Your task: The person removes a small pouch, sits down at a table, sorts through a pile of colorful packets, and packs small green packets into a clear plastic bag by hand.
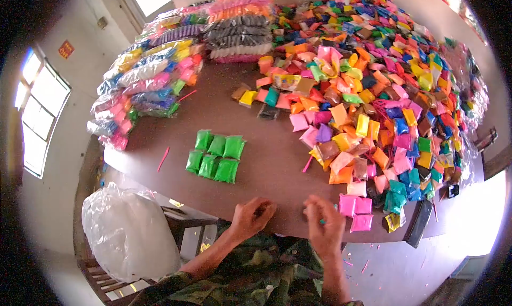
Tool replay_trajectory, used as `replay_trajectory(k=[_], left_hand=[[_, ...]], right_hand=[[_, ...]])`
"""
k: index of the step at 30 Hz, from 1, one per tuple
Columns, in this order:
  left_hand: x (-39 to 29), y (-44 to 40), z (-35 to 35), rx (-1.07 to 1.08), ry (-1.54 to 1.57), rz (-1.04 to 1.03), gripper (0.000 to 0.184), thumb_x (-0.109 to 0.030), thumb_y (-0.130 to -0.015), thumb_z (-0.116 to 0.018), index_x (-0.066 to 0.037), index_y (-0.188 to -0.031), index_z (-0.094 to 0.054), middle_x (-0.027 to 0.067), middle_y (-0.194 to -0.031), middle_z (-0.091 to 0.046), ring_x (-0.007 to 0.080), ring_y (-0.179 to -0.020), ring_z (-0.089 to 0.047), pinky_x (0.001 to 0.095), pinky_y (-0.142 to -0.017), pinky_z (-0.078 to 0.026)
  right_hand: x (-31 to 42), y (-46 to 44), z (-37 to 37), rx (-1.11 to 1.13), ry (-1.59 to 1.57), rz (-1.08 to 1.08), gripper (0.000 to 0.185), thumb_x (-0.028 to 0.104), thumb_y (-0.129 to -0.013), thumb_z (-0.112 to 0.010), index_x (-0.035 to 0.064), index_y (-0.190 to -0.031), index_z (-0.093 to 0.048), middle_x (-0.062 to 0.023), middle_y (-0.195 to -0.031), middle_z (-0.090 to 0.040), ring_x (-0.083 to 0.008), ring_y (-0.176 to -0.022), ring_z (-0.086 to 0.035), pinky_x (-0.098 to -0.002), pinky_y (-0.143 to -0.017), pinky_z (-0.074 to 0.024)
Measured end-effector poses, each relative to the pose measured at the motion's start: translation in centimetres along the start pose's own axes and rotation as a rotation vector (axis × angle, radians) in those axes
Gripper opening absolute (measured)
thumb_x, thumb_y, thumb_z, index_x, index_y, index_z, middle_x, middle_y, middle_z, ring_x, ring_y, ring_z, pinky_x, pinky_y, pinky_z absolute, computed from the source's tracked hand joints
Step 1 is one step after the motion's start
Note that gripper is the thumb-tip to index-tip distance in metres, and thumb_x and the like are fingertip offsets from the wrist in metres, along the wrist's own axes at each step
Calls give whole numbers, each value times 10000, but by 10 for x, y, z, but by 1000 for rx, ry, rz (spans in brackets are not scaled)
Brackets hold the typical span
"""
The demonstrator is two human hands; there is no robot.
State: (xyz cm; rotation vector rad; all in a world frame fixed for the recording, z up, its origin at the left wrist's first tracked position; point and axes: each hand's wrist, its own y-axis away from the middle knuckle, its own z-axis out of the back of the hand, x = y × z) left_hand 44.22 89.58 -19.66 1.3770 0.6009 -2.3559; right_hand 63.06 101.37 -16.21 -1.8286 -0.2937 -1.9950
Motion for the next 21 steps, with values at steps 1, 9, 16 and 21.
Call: replay_trajectory(k=[1, 9, 16, 21], left_hand=[[4, 1, -2, -7, 6, 9, 147, -128, -966, -760, -22, -1061, -725, 140, -840, -736, 158, -728, -730, 339, -619, -557], [10, -2, -2, -96, 42, -126, 159, -138, -960, -768, -20, -1060, -733, 144, -920, -754, 260, -801, -769, 359, -645, -574], [-10, 19, 62, -242, -29, -38, 169, -150, -955, -778, -3, -1031, -740, 114, -839, -741, 145, -689, -720, 292, -606, -557], [5, 51, 111, -396, -54, 147, 152, -121, -951, -764, 18, -1008, -739, 92, -821, -734, 120, -678, -702, 270, -606, -545]], right_hand=[[-2, 5, -9, 30, 21, 37, 197, 65, -1018, -670, -8, -1197, -710, -89, -1021, -755, -148, -839, -709, -290, -754, -567], [-14, 17, -43, 119, 397, 326, 163, -3, -932, -699, -11, -1094, -710, -186, -999, -734, -377, -906, -728, -409, -792, -582], [-26, 18, -58, 19, 495, 371, 131, -23, -908, -695, -18, -1036, -721, -207, -972, -738, -394, -880, -724, -428, -776, -587], [-29, 18, -62, -5, 572, 461, 108, -25, -913, -683, -31, -1014, -722, -209, -969, -741, -389, -862, -722, -444, -764, -588]])
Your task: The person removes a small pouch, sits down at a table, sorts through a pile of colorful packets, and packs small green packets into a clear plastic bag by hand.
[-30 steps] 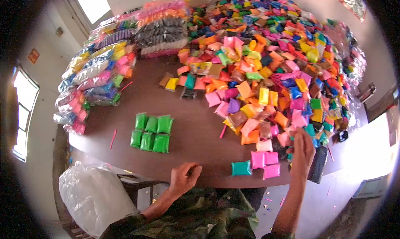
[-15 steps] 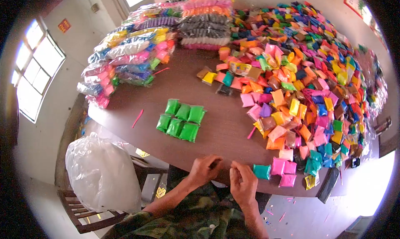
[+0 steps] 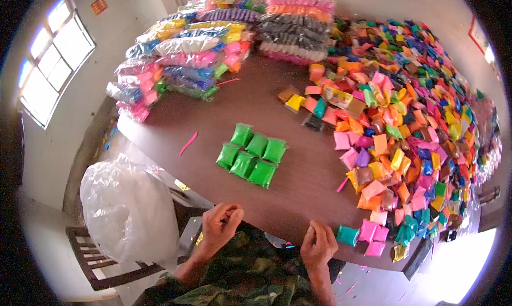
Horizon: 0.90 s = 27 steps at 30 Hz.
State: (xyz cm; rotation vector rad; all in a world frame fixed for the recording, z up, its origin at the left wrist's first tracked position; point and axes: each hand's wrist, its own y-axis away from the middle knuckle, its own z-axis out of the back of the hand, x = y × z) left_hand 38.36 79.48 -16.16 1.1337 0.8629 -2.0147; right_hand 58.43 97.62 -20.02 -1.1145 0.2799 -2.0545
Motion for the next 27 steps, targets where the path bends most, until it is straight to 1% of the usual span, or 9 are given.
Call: replay_trajectory(k=[3, 7, 11, 14, 17, 19, 21, 25, 27], left_hand=[[-1, 10, 22, -67, -75, -60, 145, -89, -930, -782, -14, -1044, -731, 83, -837, -716, 130, -627, -670, 250, -573, -519], [-15, 21, 61, -119, -162, -38, 165, -122, -936, -791, 18, -1008, -740, 96, -818, -720, 117, -659, -678, 261, -601, -533], [-20, 29, 118, -366, -315, -61, 149, -110, -954, -760, 12, -1038, -743, 101, -842, -733, 144, -671, -685, 290, -637, -552], [-26, 31, 169, -489, -481, 108, 154, -130, -960, -757, 4, -1035, -753, 108, -836, -755, 148, -722, -715, 303, -689, -574], [5, 36, 230, -599, -594, 212, 172, -168, -973, -752, -4, -1024, -761, 112, -811, -762, 155, -734, -729, 312, -693, -577], [38, 49, 280, -615, -648, 247, 211, -221, -965, -750, -16, -1014, -761, 146, -853, -773, 227, -741, -758, 357, -694, -574], [50, 54, 316, -620, -692, 308, 193, -217, -954, -758, -29, -997, -772, 144, -827, -772, 237, -747, -762, 361, -700, -573], [87, 49, 355, -560, -820, 296, 167, -196, -942, -725, -40, -980, -770, 175, -849, -759, 314, -787, -759, 396, -740, -575], [110, 39, 366, -435, -854, 296, 150, -162, -919, -710, -38, -983, -765, 194, -966, -756, 342, -919, -747, 431, -820, -574]], right_hand=[[0, 3, -1, 19, 24, 47, 100, -18, -932, -664, -31, -1013, -720, -209, -976, -740, -397, -867, -716, -457, -774, -582], [-5, 8, -5, 34, 16, 48, 117, -13, -961, -637, -34, -1050, -711, -214, -992, -728, -408, -885, -703, -462, -795, -572], [-10, 11, -6, 35, 11, 61, 132, -13, -975, -631, -40, -1086, -698, -214, -1007, -715, -406, -894, -696, -461, -800, -565], [-10, 11, -6, 31, 19, 64, 122, -1, -986, -632, -41, -1082, -695, -211, -1010, -714, -403, -905, -693, -463, -804, -562], [-15, 14, -7, 49, 29, 32, 130, 6, -994, -625, -48, -1090, -693, -213, -1024, -712, -405, -922, -690, -462, -808, -559], [-12, 12, -4, 65, 34, 16, 135, 7, -995, -625, -49, -1096, -693, -215, -1027, -711, -407, -930, -689, -462, -809, -557], [-18, 13, -6, 58, 50, 53, 140, 16, -1002, -623, -50, -1104, -692, -219, -1027, -708, -407, -936, -686, -462, -822, -554], [-21, 16, -9, 68, 84, 41, 149, 30, -1013, -619, -54, -1114, -691, -222, -1059, -711, -407, -961, -682, -466, -858, -553], [-29, 16, -12, 50, 118, 55, 152, 34, -1016, -620, -53, -1118, -691, -224, -1067, -711, -406, -970, -682, -465, -866, -553]])
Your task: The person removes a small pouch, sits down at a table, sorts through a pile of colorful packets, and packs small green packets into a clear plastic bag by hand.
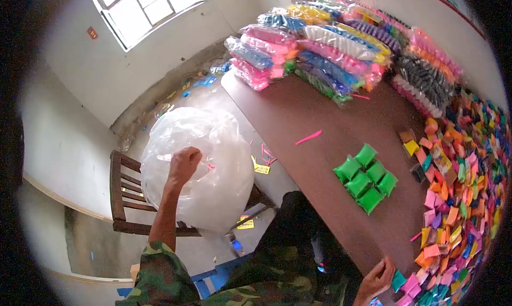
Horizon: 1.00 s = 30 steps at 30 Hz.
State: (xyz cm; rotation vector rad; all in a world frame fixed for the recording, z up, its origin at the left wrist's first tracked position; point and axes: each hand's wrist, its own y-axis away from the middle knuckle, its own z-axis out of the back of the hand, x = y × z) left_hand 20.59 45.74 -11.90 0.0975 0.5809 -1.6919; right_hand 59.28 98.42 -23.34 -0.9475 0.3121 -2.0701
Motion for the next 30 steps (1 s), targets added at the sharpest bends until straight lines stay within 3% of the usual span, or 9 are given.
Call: replay_trajectory(k=[5, 8, 12, 13, 16, 22, 26, 28, 30], left_hand=[[48, -38, -55, 114, -36, -67, 338, -266, -873, -751, -52, -1135, -742, 209, -1022, -754, 380, -1003, -720, 467, -930, -553], [49, -67, -75, 546, -174, 114, 475, -339, -829, -773, -47, -1201, -724, 215, -1049, -759, 384, -999, -721, 470, -933, -555], [13, -66, -57, 637, 99, 199, 472, -368, -807, -781, -10, -1113, -750, 206, -973, -767, 350, -979, -726, 450, -888, -562], [28, -64, -69, 594, 95, 210, 376, -344, -822, -766, -8, -989, -776, 186, -915, -766, 329, -914, -732, 439, -855, -566], [48, -48, -73, 355, 107, -7, 322, -309, -854, -743, 8, -899, -773, 185, -902, -761, 332, -799, -738, 435, -829, -575], [71, -29, -41, 98, 234, 65, 132, -70, -867, -702, 18, -954, -749, 181, -876, -747, 316, -862, -748, 385, -682, -592], [55, -24, -15, -137, 346, 9, 219, 0, -831, -724, 38, -1046, -705, 214, -1066, -726, 364, -877, -740, 379, -668, -585], [80, -13, -26, -99, 152, 40, 301, 12, -762, -742, 62, -1054, -691, 225, -1097, -693, 439, -849, -693, 437, -680, -560], [36, -9, -12, -206, 148, -74, 350, 20, -726, -739, 71, -1068, -687, 223, -1049, -685, 461, -824, -661, 467, -683, -544]], right_hand=[[-2, 2, -1, -16, 75, 1, 173, 79, -1044, -628, -46, -1144, -693, -199, -1101, -730, -367, -995, -701, -431, -894, -563], [-6, 1, -3, -31, 94, -1, 178, 79, -1047, -622, -44, -1153, -694, -199, -1097, -729, -368, -989, -700, -429, -894, -564], [-9, 6, -8, -53, 120, -71, 183, 79, -1047, -617, -46, -1158, -691, -205, -1098, -726, -366, -985, -699, -429, -886, -563], [-14, 7, -8, -55, 134, -67, 188, 84, -1048, -615, -47, -1159, -690, -206, -1099, -725, -368, -984, -698, -429, -884, -562], [-17, 8, -5, -30, 189, -70, 207, 107, -1054, -610, -47, -1169, -685, -212, -1100, -722, -372, -981, -697, -434, -879, -561], [-19, 10, -8, -48, 226, -79, 219, 112, -1061, -584, -54, -1175, -670, -226, -1093, -706, -395, -987, -680, -452, -880, -550], [-20, 6, -10, -52, 221, -67, 217, 103, -1058, -574, -58, -1171, -666, -233, -1087, -698, -401, -994, -673, -457, -881, -545], [-21, 6, -8, -42, 235, -42, 218, 104, -1055, -577, -60, -1167, -668, -230, -1092, -702, -398, -992, -676, -454, -887, -545], [-25, 7, -5, -40, 257, -36, 220, 111, -1057, -585, -58, -1166, -675, -220, -1102, -712, -388, -998, -684, -442, -897, -549]])
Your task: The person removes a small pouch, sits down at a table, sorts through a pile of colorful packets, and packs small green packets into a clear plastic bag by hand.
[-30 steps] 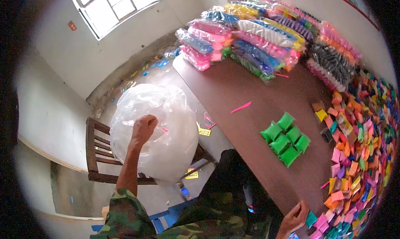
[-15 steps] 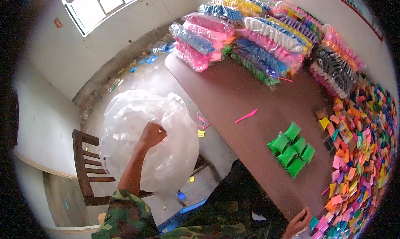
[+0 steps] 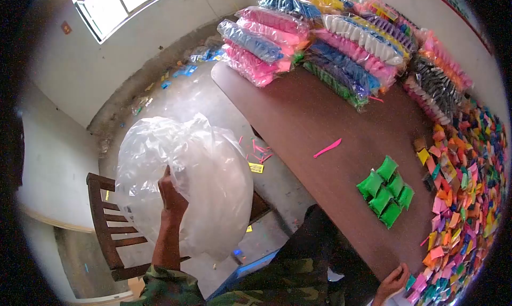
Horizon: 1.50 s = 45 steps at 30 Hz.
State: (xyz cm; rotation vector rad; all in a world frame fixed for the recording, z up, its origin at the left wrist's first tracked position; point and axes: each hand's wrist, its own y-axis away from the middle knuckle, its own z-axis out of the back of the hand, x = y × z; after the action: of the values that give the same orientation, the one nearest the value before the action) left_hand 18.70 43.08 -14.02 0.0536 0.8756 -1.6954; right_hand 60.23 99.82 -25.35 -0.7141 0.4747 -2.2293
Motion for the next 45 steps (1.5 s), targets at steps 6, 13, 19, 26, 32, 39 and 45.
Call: replay_trajectory(k=[6, 13, 19, 26, 32, 39, 45], left_hand=[[-8, 9, -5, 47, 8, -34, 219, 50, -834, -679, 3, -1048, -687, 189, -971, -715, 390, -738, -681, 465, -649, -541], [-8, 19, -29, 222, 227, 58, 48, -60, -962, -672, -13, -969, -669, 171, -933, -721, 370, -762, -704, 452, -668, -562], [-38, 24, -8, 208, 119, -63, 41, -52, -952, -680, -15, -941, -666, 172, -969, -725, 363, -767, -715, 429, -678, -574], [-40, 43, 30, -30, 256, 159, 107, -11, -963, -651, 15, -862, -629, 181, -1105, -716, 278, -922, -726, 347, -739, -604], [-34, 36, 76, -410, 306, 333, 122, -74, -1041, -565, 31, -984, -594, 216, -1294, -689, 240, -1166, -673, 347, -903, -574], [-46, 34, 85, -514, 233, 227, 208, -160, -1072, -545, 27, -997, -596, 280, -1360, -662, 196, -990, -702, 261, -723, -573], [-69, 33, 83, -455, 258, 203, 181, -103, -1072, -553, -10, -917, -543, 216, -1117, -716, 139, -821, -681, 225, -607, -486]], right_hand=[[1, -2, 1, -39, -28, -2, 220, 106, -1045, -608, -56, -1167, -691, -204, -1112, -727, -354, -1013, -698, -427, -907, -559], [284, -50, 8, 145, -599, 771, 296, 77, -911, -687, 62, -1206, -715, -143, -1163, -735, -303, -1012, -697, -394, -855, -563], [495, -35, -34, 622, -946, 1149, 430, 173, -904, -754, 56, -1308, -664, -146, -1267, -701, -329, -1122, -707, -416, -862, -606], [496, -42, -86, 708, -568, 874, 543, 287, -934, -745, 40, -1396, -603, -168, -1247, -713, -331, -1071, -729, -438, -840, -611], [474, -45, -109, 878, -382, 879, 604, 304, -914, -766, 42, -1417, -556, -154, -1230, -702, -343, -1078, -715, -466, -857, -602], [492, -64, -80, 774, -963, 961, 674, 368, -885, -819, 37, -1413, -563, -184, -1377, -654, -368, -1216, -667, -521, -988, -551], [496, -61, -84, 1227, -1300, 268, 277, 165, -917, -808, 40, -1144, -711, -131, -1044, -769, -208, -961, -746, -380, -826, -603]])
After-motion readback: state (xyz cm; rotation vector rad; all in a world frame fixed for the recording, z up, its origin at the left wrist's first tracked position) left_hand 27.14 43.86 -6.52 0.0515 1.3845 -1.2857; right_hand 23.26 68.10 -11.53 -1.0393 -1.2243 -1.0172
